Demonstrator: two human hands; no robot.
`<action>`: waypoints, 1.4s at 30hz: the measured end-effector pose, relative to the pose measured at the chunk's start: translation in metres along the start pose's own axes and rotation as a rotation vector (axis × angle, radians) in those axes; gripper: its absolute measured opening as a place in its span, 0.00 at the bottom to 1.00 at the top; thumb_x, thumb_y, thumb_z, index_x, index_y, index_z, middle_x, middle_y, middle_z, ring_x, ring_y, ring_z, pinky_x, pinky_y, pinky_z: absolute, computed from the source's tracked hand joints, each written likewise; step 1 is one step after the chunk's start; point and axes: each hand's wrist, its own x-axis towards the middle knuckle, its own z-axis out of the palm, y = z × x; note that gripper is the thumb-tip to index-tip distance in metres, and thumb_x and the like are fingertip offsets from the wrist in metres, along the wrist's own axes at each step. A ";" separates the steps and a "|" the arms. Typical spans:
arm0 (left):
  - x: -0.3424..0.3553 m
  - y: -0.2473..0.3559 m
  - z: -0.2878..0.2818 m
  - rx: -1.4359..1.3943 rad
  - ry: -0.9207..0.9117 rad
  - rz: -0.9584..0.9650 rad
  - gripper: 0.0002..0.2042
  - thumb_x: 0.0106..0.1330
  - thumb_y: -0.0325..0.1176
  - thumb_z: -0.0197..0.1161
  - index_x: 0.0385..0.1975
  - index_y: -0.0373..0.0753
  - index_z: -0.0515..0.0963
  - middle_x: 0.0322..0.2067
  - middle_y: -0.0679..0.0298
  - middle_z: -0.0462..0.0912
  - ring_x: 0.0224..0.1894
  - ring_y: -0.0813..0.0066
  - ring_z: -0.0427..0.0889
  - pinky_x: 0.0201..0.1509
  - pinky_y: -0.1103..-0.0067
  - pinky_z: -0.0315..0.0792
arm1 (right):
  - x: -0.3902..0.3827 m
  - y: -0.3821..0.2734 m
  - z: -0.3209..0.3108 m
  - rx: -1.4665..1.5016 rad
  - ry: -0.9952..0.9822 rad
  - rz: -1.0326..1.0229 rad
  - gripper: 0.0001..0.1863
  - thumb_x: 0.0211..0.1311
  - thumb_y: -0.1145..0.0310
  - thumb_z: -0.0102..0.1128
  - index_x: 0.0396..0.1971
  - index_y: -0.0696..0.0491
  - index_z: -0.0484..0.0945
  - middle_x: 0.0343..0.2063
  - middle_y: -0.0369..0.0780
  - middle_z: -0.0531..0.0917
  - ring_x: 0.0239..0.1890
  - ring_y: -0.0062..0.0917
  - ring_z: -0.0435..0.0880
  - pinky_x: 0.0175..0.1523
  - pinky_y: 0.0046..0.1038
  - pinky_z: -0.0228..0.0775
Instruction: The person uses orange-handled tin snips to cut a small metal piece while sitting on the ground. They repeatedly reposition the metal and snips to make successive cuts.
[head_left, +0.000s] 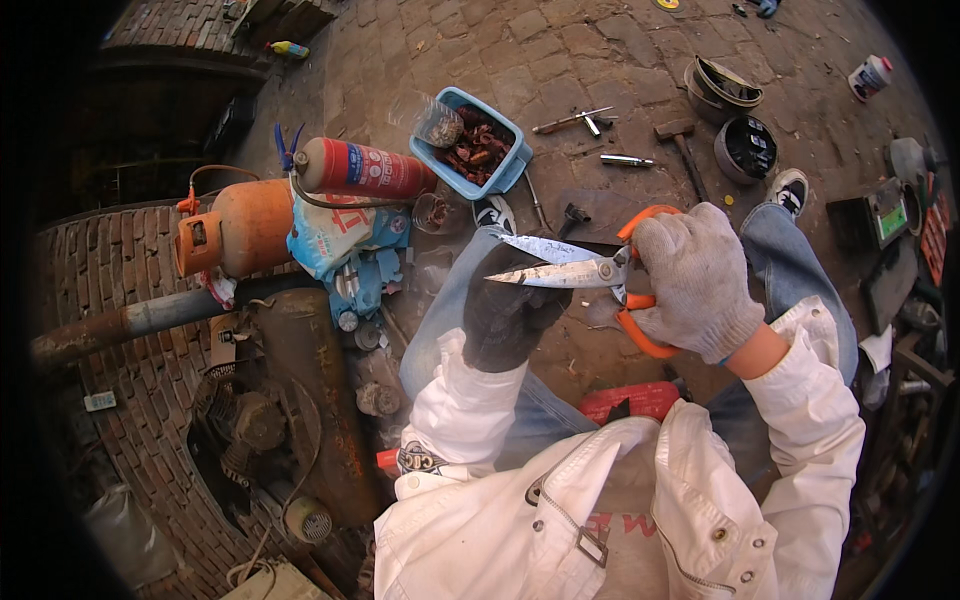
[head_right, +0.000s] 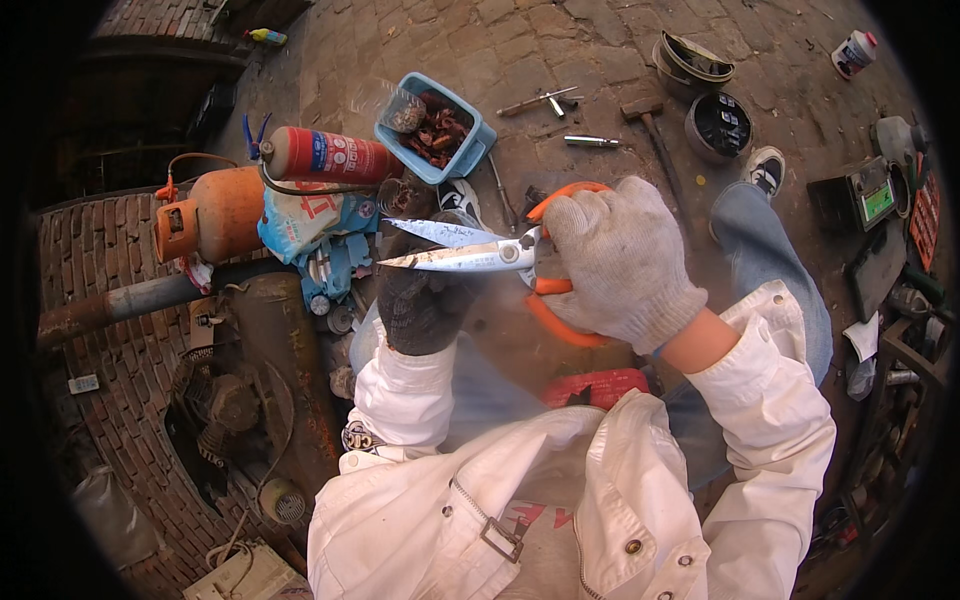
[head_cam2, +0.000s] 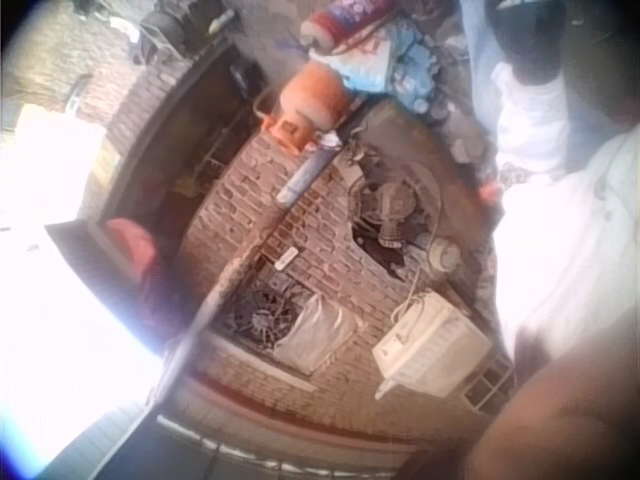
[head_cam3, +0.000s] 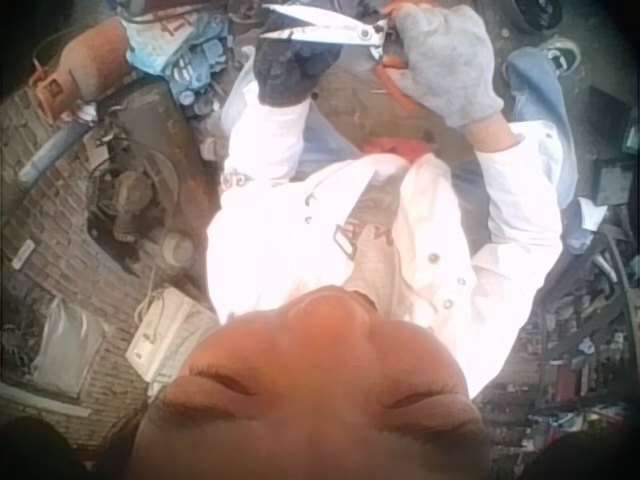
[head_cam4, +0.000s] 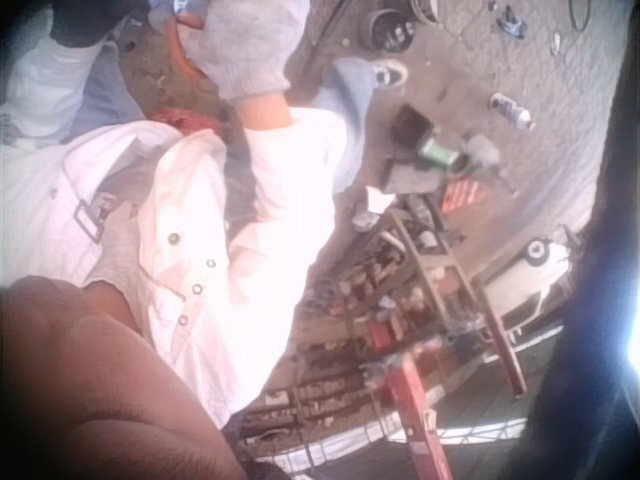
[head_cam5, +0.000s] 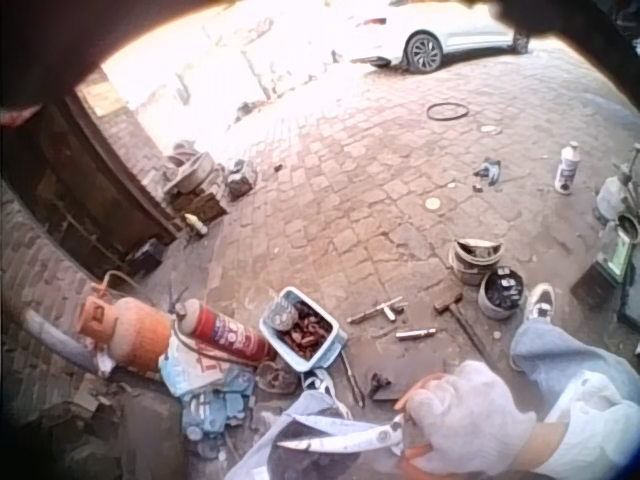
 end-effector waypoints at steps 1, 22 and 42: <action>0.001 -0.001 -0.001 -0.009 -0.003 -0.011 0.21 0.55 0.46 0.74 0.36 0.37 0.74 0.22 0.71 0.71 0.21 0.81 0.69 0.22 0.86 0.60 | -0.001 0.000 0.001 -0.016 0.000 0.004 0.26 0.31 0.54 0.76 0.32 0.49 0.76 0.26 0.37 0.81 0.26 0.35 0.77 0.36 0.34 0.67; 0.011 -0.001 0.002 1.251 0.099 1.035 0.08 0.58 0.31 0.69 0.36 0.42 0.82 0.35 0.59 0.78 0.38 0.58 0.79 0.42 0.70 0.73 | 0.001 -0.007 -0.014 0.185 -0.122 0.144 0.29 0.36 0.60 0.74 0.43 0.52 0.74 0.33 0.40 0.79 0.35 0.38 0.79 0.44 0.36 0.65; 0.007 0.004 0.001 1.621 0.115 1.171 0.12 0.44 0.23 0.70 0.30 0.41 0.83 0.33 0.62 0.77 0.30 0.61 0.78 0.31 0.72 0.72 | -0.001 -0.014 -0.011 0.173 -0.372 0.367 0.27 0.51 0.50 0.67 0.42 0.56 0.74 0.30 0.47 0.83 0.33 0.43 0.84 0.41 0.40 0.73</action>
